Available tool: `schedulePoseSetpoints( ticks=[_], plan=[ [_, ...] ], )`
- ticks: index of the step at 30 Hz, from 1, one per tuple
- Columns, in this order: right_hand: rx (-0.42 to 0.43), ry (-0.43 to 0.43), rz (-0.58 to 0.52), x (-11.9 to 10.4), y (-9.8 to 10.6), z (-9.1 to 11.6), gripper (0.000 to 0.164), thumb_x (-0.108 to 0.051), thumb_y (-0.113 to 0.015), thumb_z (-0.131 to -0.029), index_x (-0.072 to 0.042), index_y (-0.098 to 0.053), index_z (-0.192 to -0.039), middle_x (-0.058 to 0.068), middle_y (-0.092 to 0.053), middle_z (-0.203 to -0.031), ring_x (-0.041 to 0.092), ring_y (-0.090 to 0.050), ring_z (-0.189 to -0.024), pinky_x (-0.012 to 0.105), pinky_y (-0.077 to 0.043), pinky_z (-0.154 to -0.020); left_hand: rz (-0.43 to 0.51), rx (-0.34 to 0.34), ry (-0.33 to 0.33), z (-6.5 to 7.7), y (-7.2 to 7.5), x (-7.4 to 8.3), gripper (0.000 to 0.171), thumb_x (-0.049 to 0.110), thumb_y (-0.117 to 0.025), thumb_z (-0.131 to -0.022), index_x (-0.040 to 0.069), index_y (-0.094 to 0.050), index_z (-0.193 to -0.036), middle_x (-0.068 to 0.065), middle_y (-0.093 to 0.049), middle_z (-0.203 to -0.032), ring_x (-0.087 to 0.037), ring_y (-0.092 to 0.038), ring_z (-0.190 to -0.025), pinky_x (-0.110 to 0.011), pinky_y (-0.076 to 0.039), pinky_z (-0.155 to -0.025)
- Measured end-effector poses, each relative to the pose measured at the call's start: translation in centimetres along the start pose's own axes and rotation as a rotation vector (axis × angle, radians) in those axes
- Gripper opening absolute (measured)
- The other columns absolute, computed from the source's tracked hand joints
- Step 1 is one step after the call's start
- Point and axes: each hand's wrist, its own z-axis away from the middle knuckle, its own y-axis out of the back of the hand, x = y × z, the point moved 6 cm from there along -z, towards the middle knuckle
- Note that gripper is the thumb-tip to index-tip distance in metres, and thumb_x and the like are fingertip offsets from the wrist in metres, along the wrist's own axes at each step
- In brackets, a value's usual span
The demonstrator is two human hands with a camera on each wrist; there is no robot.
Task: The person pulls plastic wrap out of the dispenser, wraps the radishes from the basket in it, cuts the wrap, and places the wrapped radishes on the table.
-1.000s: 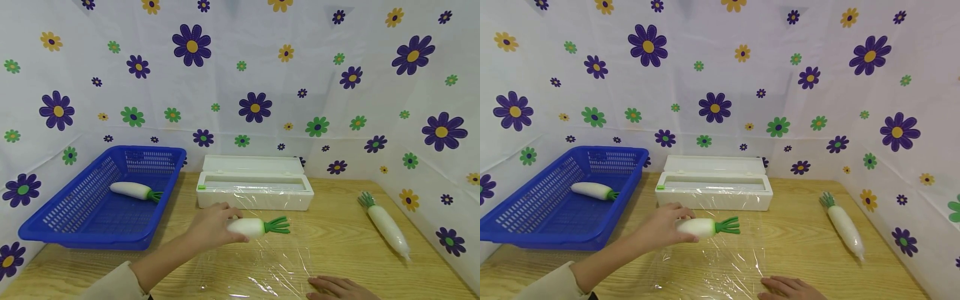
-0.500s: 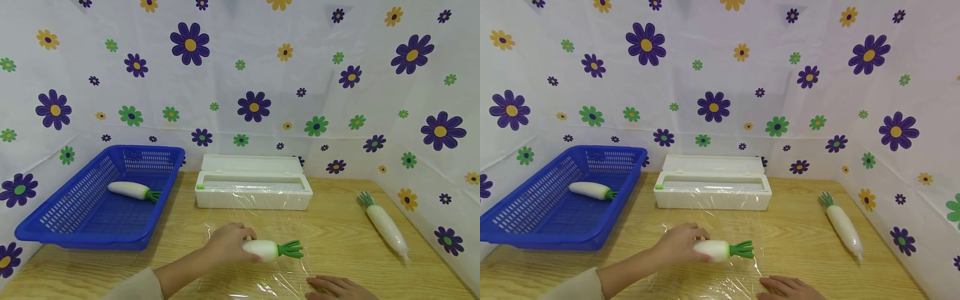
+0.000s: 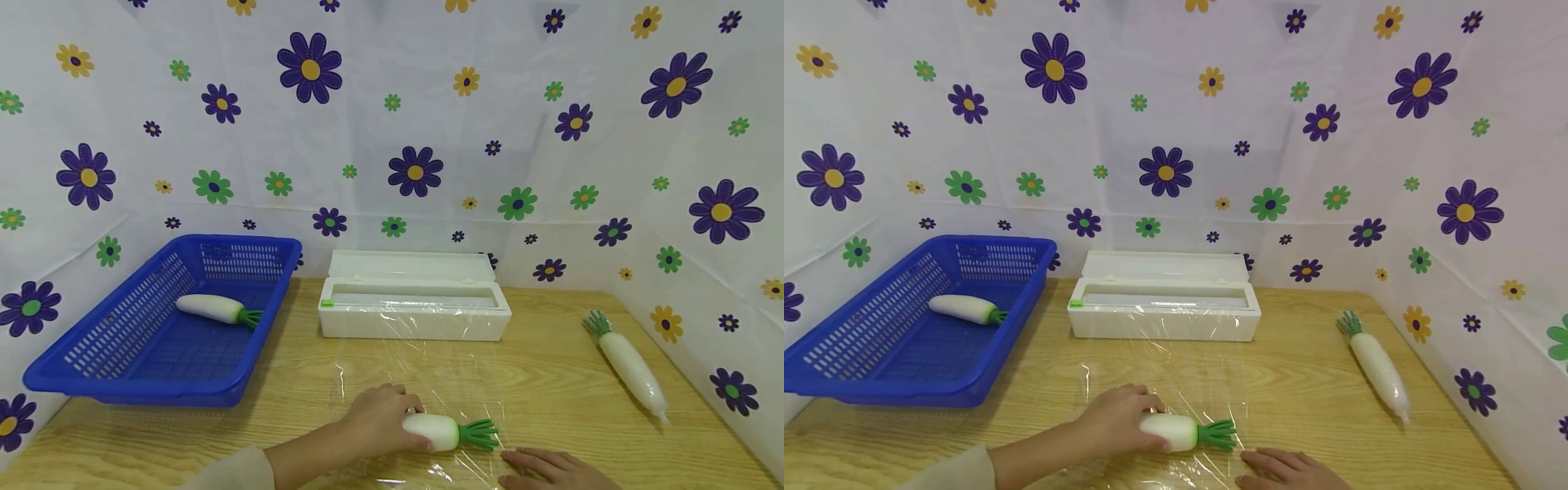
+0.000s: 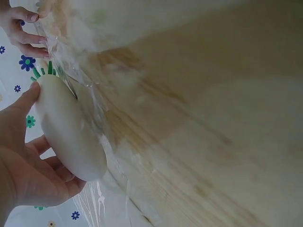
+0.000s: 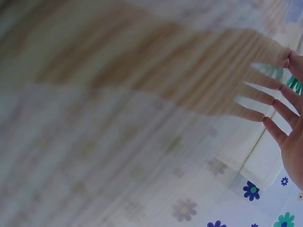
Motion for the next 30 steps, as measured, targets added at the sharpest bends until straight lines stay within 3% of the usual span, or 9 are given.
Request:
schedulePoseSetpoints(
  ticks=[7, 13, 30],
  plan=[
    [0.016, 0.015, -0.002, -0.1, 0.3, -0.2, 0.054, -0.052, -0.061, -0.082, -0.028, -0.052, -0.129, -0.002, -0.051, -0.129, 0.015, -0.051, -0.108, 0.027, -0.048, -0.071, -0.008, -0.027, -0.004, 0.0, -0.1, -0.2, 0.05, 0.062, -0.066, -0.07, 0.024, -0.068, -0.101, 0.008, -0.059, -0.091, -0.008, -0.052, -0.081, -0.023, -0.04, -0.058],
    [0.03, 0.018, 0.005, -0.1, 0.3, -0.1, 0.055, -0.052, -0.061, -0.082, -0.028, -0.051, -0.13, -0.003, -0.05, -0.129, 0.014, -0.051, -0.108, 0.027, -0.048, -0.071, 0.021, -0.051, -0.063, 0.4, -0.1, -0.2, 0.048, 0.059, -0.07, -0.068, 0.023, -0.068, -0.1, 0.011, -0.058, -0.09, -0.006, -0.05, -0.079, -0.022, -0.04, -0.061],
    [0.019, 0.003, -0.007, -0.1, 0.1, -0.1, 0.055, -0.052, -0.061, -0.082, -0.029, -0.05, -0.131, -0.003, -0.049, -0.13, 0.014, -0.051, -0.109, 0.028, -0.048, -0.07, 0.01, -0.036, -0.103, 1.7, 0.7, -0.7, 0.051, 0.056, -0.073, -0.067, 0.023, -0.066, -0.105, 0.012, -0.057, -0.093, -0.004, -0.048, -0.081, -0.021, -0.04, -0.064]
  ],
)
